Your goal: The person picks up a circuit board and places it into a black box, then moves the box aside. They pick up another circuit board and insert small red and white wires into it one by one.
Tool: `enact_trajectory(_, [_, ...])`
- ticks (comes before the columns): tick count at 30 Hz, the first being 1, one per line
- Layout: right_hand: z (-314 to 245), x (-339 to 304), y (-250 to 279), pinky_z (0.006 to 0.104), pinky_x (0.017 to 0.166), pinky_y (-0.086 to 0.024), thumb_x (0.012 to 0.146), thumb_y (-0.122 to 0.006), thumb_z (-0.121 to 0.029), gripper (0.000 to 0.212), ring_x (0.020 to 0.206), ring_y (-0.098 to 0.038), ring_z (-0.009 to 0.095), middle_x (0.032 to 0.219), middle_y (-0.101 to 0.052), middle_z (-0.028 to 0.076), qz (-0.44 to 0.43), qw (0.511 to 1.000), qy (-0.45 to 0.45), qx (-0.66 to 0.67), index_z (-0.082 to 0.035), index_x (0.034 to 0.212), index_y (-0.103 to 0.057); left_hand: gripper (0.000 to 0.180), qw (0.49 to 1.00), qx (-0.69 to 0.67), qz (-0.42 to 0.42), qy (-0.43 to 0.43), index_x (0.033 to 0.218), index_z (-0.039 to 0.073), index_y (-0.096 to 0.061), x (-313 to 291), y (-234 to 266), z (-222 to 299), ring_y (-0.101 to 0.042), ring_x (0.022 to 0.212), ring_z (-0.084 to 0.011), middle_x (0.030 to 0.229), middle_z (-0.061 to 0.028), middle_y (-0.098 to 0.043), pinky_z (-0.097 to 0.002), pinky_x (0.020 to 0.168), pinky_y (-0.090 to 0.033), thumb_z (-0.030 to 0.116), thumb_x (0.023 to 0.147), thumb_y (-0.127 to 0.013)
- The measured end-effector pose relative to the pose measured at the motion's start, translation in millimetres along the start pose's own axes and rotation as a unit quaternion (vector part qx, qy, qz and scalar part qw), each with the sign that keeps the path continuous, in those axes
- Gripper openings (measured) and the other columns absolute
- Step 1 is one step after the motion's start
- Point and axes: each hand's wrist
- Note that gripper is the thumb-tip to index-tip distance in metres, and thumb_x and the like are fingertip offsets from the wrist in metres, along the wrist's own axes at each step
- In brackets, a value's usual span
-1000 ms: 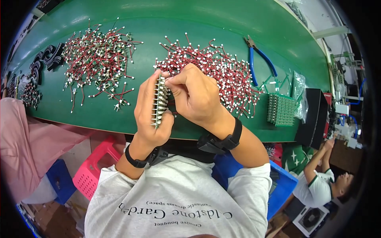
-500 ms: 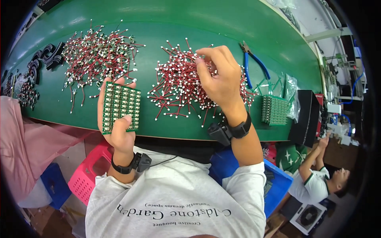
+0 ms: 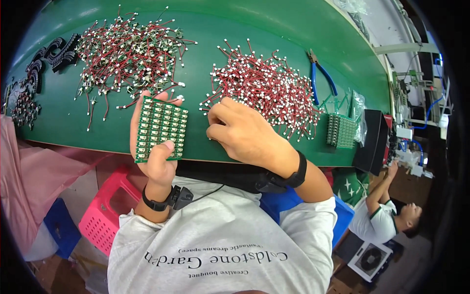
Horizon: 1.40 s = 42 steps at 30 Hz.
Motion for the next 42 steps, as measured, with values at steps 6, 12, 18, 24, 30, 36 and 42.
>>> enact_trajectory(6, [5.1, 7.0, -2.8, 0.0382, 0.078, -0.046, 0.07, -0.071, -0.001, 0.021, 0.088, -0.057, 0.027, 0.089, -0.057, 0.006, 0.083, 0.996, 0.022, -0.005, -0.007, 0.085, -0.057, 0.089, 1.0, -0.005, -0.007, 0.025, 0.148, -0.01, -0.025, 0.4, -2.9, 4.1, -0.055, 0.123, -0.0357, 0.135, -0.0287, -0.049, -0.0437, 0.105, -0.046, 0.003, 0.063, -0.046])
enact_trajectory(12, [-3.4, 11.8, 13.9, 0.0356, 0.065, -0.05, 0.081, -0.059, 0.016, 0.02, 0.075, -0.061, 0.032, 0.087, -0.06, 0.015, 0.228, 0.969, -0.012, 0.099, 0.002, 0.095, -0.058, 0.089, 0.999, -0.009, -0.013, 0.033, 0.149, -0.009, -0.025, -2.0, -4.2, 6.8, -0.054, 0.125, -0.0364, 0.136, -0.0279, -0.049, -0.0439, 0.105, -0.046, 0.002, 0.063, -0.046])
enact_trajectory(18, [6.8, 13.6, 19.3, 0.0288, 0.062, -0.05, 0.084, -0.064, 0.007, 0.014, 0.073, -0.062, 0.02, 0.089, -0.062, 0.011, 0.252, 0.955, -0.119, 0.106, 0.001, 0.097, -0.064, 0.087, 0.999, 0.001, -0.017, 0.043, 0.149, -0.009, -0.026, -1.1, -20.2, 1.8, -0.054, 0.125, -0.037, 0.137, -0.0279, -0.047, -0.0436, 0.104, -0.047, 0.0, 0.064, -0.045])
enact_trajectory(24, [-0.9, -1.5, 5.9, 0.0268, 0.056, -0.049, 0.081, -0.068, 0.005, 0.013, 0.067, -0.062, 0.016, 0.086, -0.063, 0.009, 0.295, 0.941, -0.099, 0.137, 0.0, 0.093, -0.068, 0.087, 0.993, -0.025, -0.062, 0.093, 0.148, -0.009, -0.027, -5.9, -39.5, -6.5, -0.055, 0.124, -0.0321, 0.136, -0.0265, -0.049, -0.0409, 0.107, -0.043, -0.002, 0.064, -0.045])
enact_trajectory(30, [-1.0, -10.2, 3.6, 0.0264, 0.055, -0.051, 0.079, -0.07, 0.0, 0.011, 0.066, -0.064, 0.016, 0.082, -0.063, 0.009, 0.282, 0.929, -0.157, 0.18, 0.001, 0.09, -0.068, 0.085, 0.991, 0.051, -0.087, 0.092, 0.146, -0.01, -0.032, -14.6, -44.3, -17.4, -0.054, 0.123, -0.026, 0.135, -0.0226, -0.05, -0.0359, 0.106, -0.042, 0.0, 0.063, -0.048])
enact_trajectory(36, [2.2, -13.1, 2.8, 0.0273, 0.059, -0.054, 0.078, -0.07, 0.0, 0.011, 0.068, -0.066, 0.015, 0.083, -0.064, 0.009, 0.275, 0.923, -0.169, 0.208, 0.004, 0.088, -0.068, 0.084, 0.982, 0.141, -0.117, 0.053, 0.142, -0.012, -0.039, -13.6, -37.9, -25.8, -0.054, 0.111, -0.0193, 0.127, -0.0157, -0.048, -0.0302, 0.097, -0.045, 0.002, 0.061, -0.051])
enact_trajectory(42, [4.3, -14.5, 6.3, 0.025, 0.055, -0.051, 0.078, -0.07, 0.0, 0.011, 0.065, -0.064, 0.014, 0.082, -0.064, 0.008, 0.257, 0.928, -0.172, 0.209, 0.004, 0.088, -0.068, 0.082, 0.978, 0.153, -0.134, 0.04, 0.14, -0.012, -0.041, -12.5, -37.5, -25.2, -0.052, 0.109, -0.019, 0.126, -0.0159, -0.048, -0.0301, 0.095, -0.044, 0.004, 0.061, -0.052])
Point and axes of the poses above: each hand's wrist, its own x-axis towards the middle knuckle, its own y-axis out of the back of the hand, z = x × y
